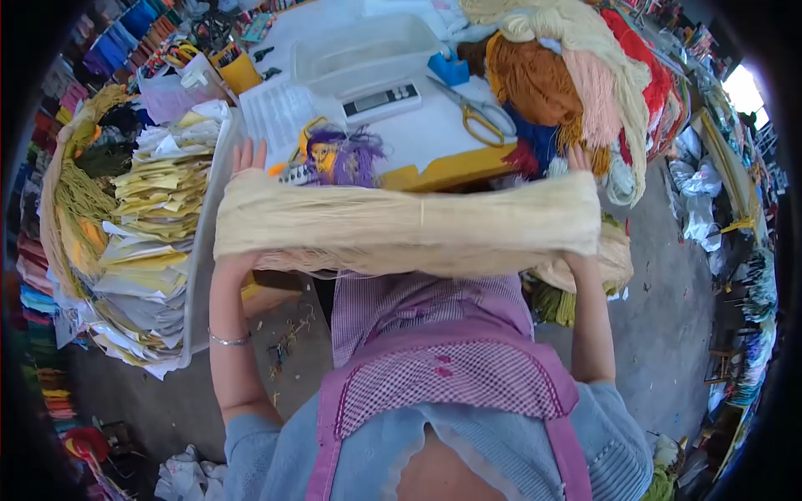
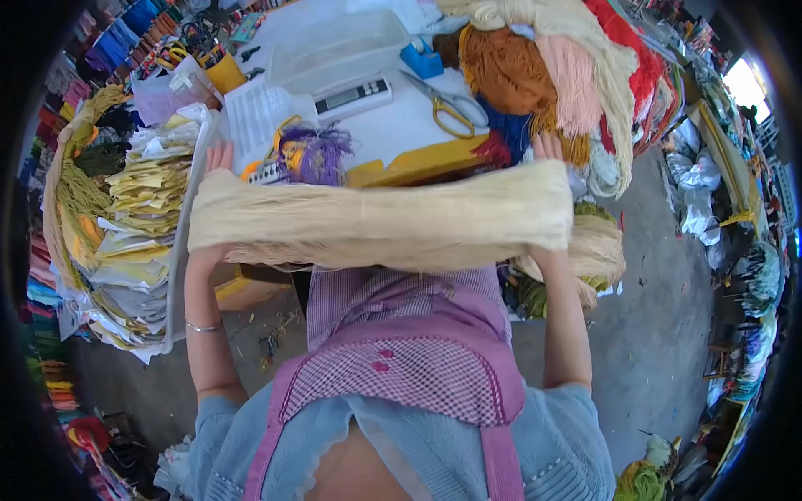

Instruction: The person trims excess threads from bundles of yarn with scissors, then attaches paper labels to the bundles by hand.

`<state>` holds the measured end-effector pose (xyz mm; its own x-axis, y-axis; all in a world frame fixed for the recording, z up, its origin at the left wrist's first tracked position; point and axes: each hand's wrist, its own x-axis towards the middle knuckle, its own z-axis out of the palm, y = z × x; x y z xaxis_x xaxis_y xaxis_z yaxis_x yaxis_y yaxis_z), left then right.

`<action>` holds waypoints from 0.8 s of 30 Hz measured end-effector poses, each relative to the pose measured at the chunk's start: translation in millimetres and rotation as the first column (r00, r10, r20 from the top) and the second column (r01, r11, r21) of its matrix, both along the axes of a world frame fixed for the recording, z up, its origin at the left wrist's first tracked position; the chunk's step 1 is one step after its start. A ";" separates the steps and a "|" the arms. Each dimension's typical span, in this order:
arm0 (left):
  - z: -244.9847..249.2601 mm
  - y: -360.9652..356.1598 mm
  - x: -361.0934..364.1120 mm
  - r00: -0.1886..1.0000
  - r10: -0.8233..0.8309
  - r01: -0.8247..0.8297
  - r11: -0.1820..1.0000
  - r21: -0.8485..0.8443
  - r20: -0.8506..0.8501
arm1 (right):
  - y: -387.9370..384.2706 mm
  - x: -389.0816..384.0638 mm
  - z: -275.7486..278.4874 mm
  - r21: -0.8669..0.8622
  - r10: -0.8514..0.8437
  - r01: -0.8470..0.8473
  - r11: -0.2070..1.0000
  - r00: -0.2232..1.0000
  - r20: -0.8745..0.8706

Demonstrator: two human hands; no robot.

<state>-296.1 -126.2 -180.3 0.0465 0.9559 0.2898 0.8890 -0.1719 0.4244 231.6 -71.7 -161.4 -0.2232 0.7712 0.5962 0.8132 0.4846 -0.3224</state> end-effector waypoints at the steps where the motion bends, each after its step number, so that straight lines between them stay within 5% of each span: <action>1: -15.5 -2.6 -21.9 0.979 0.119 -0.133 0.988 -0.075 -0.168 | 2.7 -3.7 -14.6 -0.084 0.041 -0.051 0.995 0.993 -0.108; 2: -2.7 -1.8 -24.6 0.957 0.154 -0.105 0.974 -0.199 0.248 | 7.6 -7.5 -26.7 -0.154 0.070 -0.104 0.983 0.974 -0.214; 3: -28.9 -1.7 -34.2 0.625 0.274 0.087 0.906 -0.414 0.731 | 5.8 -19.1 -21.5 -0.119 0.113 -0.122 0.985 0.991 -0.076; 5: 16.0 -29.6 40.3 0.885 0.182 0.040 0.887 -0.460 0.429 | -4.0 -44.4 -3.2 -0.181 0.175 -0.203 0.962 0.972 -0.158; 7: -10.4 -30.5 108.8 0.976 -0.133 0.085 0.963 -0.257 -0.175 | -10.0 -47.3 -18.7 -0.221 0.276 -0.285 0.933 0.958 -0.071; 8: -3.0 -27.6 127.0 0.969 -0.238 0.246 0.950 -0.193 0.063 | -13.2 -37.5 -39.4 -0.236 0.352 -0.338 0.911 0.936 0.023; 9: -7.9 -27.7 119.4 0.945 -0.307 0.325 0.910 -0.256 0.108 | -23.5 -27.3 -44.2 -0.377 0.509 -0.451 0.809 0.858 0.068; 11: -4.7 -28.8 109.6 0.916 -0.365 0.401 0.857 -0.323 0.168 | -38.3 -36.1 -4.0 -0.814 0.663 -0.477 0.331 0.732 -0.159; 13: 29.6 -25.2 108.1 0.741 -0.250 0.566 0.732 -0.380 0.623 | -21.3 -38.2 -5.8 -0.841 0.795 -0.538 0.059 0.535 -0.286; 14: 34.4 -26.4 111.6 0.570 -0.235 0.626 0.745 -0.231 0.788 | -14.0 -39.6 8.4 -0.855 0.702 -0.519 -0.010 0.605 -0.375; 16: 36.8 -19.0 125.0 0.255 -0.332 0.639 0.763 0.099 0.908 | 7.7 -60.5 22.3 -0.594 0.459 -0.573 0.565 0.816 -0.351; 18: 74.9 -19.4 165.8 0.030 -0.190 0.472 0.868 0.153 0.981 | 58.9 -65.9 -6.0 -0.135 0.214 -0.249 0.959 0.950 -0.228; 20: 80.6 -10.6 175.7 -0.030 -0.076 0.351 0.933 0.082 0.997 | 103.0 -66.1 -14.9 0.056 0.116 -0.109 0.992 0.985 -0.129; 22: 57.1 -5.0 171.0 -0.322 -0.265 0.369 0.849 0.378 0.909 | 132.7 -69.2 -25.6 0.166 -0.023 0.011 0.986 0.997 0.074; 23: 51.4 -5.1 167.2 -0.454 -0.342 0.339 0.787 0.515 0.822 | 139.4 -69.3 -29.1 0.166 -0.013 0.000 0.986 0.997 0.072; 24: 56.3 -7.1 172.9 -0.505 -0.177 0.270 0.897 0.349 0.845 | 146.9 -68.7 -28.1 -0.006 0.033 -0.033 0.999 0.989 0.143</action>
